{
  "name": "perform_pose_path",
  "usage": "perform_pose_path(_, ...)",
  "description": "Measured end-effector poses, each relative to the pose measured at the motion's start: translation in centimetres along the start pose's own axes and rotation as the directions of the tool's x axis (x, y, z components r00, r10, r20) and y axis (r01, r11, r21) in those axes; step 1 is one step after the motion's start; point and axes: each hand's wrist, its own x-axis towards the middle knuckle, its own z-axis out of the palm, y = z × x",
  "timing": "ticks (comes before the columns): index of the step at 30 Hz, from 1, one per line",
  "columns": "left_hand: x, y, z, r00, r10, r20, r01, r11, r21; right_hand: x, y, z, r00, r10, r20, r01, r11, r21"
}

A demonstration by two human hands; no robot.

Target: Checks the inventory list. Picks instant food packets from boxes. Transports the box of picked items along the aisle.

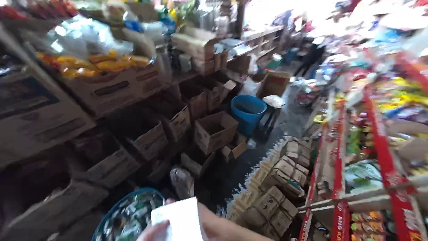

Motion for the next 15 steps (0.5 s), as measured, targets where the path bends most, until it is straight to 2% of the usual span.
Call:
perform_pose_path(1,0.3,-0.3,-0.5,0.999,0.01,-0.053,-0.012,1.0,-0.028,0.6,0.9,0.0,0.999,0.033,0.025,-0.037,0.986,0.163)
perform_pose_path(2,0.6,-0.6,-1.3,0.994,0.02,-0.104,-0.028,0.997,-0.076,1.2,1.2,0.1,0.999,0.044,0.025,-0.049,0.975,0.217)
perform_pose_path(3,0.9,-0.7,-2.2,0.987,0.028,-0.157,-0.049,0.991,-0.127,2.0,1.6,-0.1,0.999,0.011,0.039,-0.015,0.993,0.115)
perform_pose_path(5,1.4,-0.5,-4.4,0.949,0.026,-0.313,-0.095,0.974,-0.207,3.8,2.9,-0.8,0.981,-0.025,0.193,0.072,0.968,-0.241)
perform_pose_path(7,1.8,-0.1,-7.2,0.873,-0.005,-0.488,-0.133,0.959,-0.249,5.6,3.6,-0.9,0.917,0.11,0.384,0.074,0.898,-0.434)
perform_pose_path(9,2.3,-0.2,-10.4,0.8,-0.037,-0.598,-0.176,0.939,-0.294,7.3,4.2,-0.5,0.829,0.22,0.515,0.089,0.856,-0.51)
perform_pose_path(11,3.2,-0.6,-13.1,0.737,-0.069,-0.672,-0.214,0.92,-0.329,9.1,4.4,-0.1,0.76,0.297,0.578,0.087,0.835,-0.543)
perform_pose_path(13,4.2,-1.0,-15.0,0.694,-0.106,-0.712,-0.229,0.905,-0.358,10.9,4.2,-0.2,0.722,0.356,0.593,0.056,0.824,-0.563)
perform_pose_path(15,5.5,-1.2,-16.1,0.684,-0.151,-0.714,-0.218,0.891,-0.398,12.6,4.0,-0.6,0.708,0.419,0.568,0.015,0.796,-0.605)
